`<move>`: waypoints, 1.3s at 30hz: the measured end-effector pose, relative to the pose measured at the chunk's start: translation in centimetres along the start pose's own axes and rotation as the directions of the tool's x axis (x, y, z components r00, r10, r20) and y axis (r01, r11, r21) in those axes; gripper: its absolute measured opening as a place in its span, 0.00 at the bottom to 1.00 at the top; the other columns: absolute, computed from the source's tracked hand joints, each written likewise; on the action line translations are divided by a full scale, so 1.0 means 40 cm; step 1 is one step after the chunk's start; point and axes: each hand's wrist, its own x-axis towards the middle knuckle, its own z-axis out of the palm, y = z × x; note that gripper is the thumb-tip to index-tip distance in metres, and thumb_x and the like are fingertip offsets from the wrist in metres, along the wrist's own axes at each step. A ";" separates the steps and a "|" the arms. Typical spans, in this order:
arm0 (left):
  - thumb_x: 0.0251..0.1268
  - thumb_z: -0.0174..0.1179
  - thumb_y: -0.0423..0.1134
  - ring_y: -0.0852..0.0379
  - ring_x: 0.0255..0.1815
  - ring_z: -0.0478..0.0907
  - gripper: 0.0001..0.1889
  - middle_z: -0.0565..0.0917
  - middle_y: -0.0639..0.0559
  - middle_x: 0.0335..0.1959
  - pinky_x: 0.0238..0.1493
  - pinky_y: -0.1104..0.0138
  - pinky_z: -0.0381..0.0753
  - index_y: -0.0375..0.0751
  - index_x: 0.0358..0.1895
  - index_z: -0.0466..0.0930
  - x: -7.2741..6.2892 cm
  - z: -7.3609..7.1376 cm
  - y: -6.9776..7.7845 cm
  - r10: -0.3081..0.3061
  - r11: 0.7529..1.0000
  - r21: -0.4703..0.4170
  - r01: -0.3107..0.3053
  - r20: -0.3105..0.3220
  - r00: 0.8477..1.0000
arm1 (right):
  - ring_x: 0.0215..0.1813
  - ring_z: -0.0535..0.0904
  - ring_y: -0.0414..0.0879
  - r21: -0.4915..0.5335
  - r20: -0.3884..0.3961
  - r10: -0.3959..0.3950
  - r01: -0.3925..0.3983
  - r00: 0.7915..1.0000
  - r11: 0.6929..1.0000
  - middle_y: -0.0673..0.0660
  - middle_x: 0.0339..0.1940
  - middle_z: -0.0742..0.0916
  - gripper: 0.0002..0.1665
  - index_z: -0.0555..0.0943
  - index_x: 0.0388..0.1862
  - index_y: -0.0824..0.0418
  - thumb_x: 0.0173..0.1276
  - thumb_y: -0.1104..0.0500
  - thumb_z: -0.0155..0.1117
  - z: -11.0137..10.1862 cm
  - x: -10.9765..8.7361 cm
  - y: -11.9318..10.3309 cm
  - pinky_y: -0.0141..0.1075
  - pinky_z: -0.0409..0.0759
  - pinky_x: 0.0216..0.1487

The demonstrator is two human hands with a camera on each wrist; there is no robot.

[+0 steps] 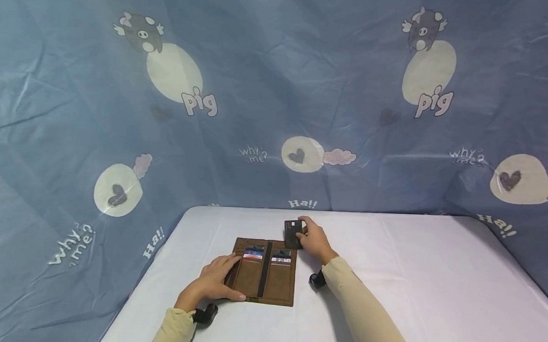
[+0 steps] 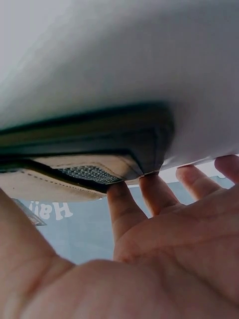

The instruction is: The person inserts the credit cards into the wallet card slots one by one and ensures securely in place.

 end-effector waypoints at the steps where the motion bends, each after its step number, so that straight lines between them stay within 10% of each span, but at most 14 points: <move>1: 0.39 0.78 0.62 0.35 0.77 0.53 0.59 0.58 0.38 0.78 0.71 0.36 0.55 0.40 0.76 0.59 -0.002 -0.002 0.001 -0.003 1.000 0.002 0.003 -0.001 1.000 | 0.31 0.80 0.46 -0.014 0.008 -0.006 0.006 1.000 1.000 0.59 0.31 0.86 0.30 0.72 0.65 0.65 0.63 0.67 0.67 0.003 0.002 -0.004 0.38 0.79 0.36; 39: 0.39 0.77 0.62 0.36 0.77 0.54 0.59 0.58 0.39 0.78 0.71 0.36 0.54 0.41 0.76 0.59 0.007 0.001 -0.003 -0.010 1.000 0.008 0.010 0.001 1.000 | 0.36 0.78 0.49 -0.137 0.080 0.138 -0.127 0.987 0.982 0.58 0.37 0.84 0.37 0.71 0.68 0.62 0.62 0.57 0.73 0.056 0.011 -0.062 0.47 0.77 0.43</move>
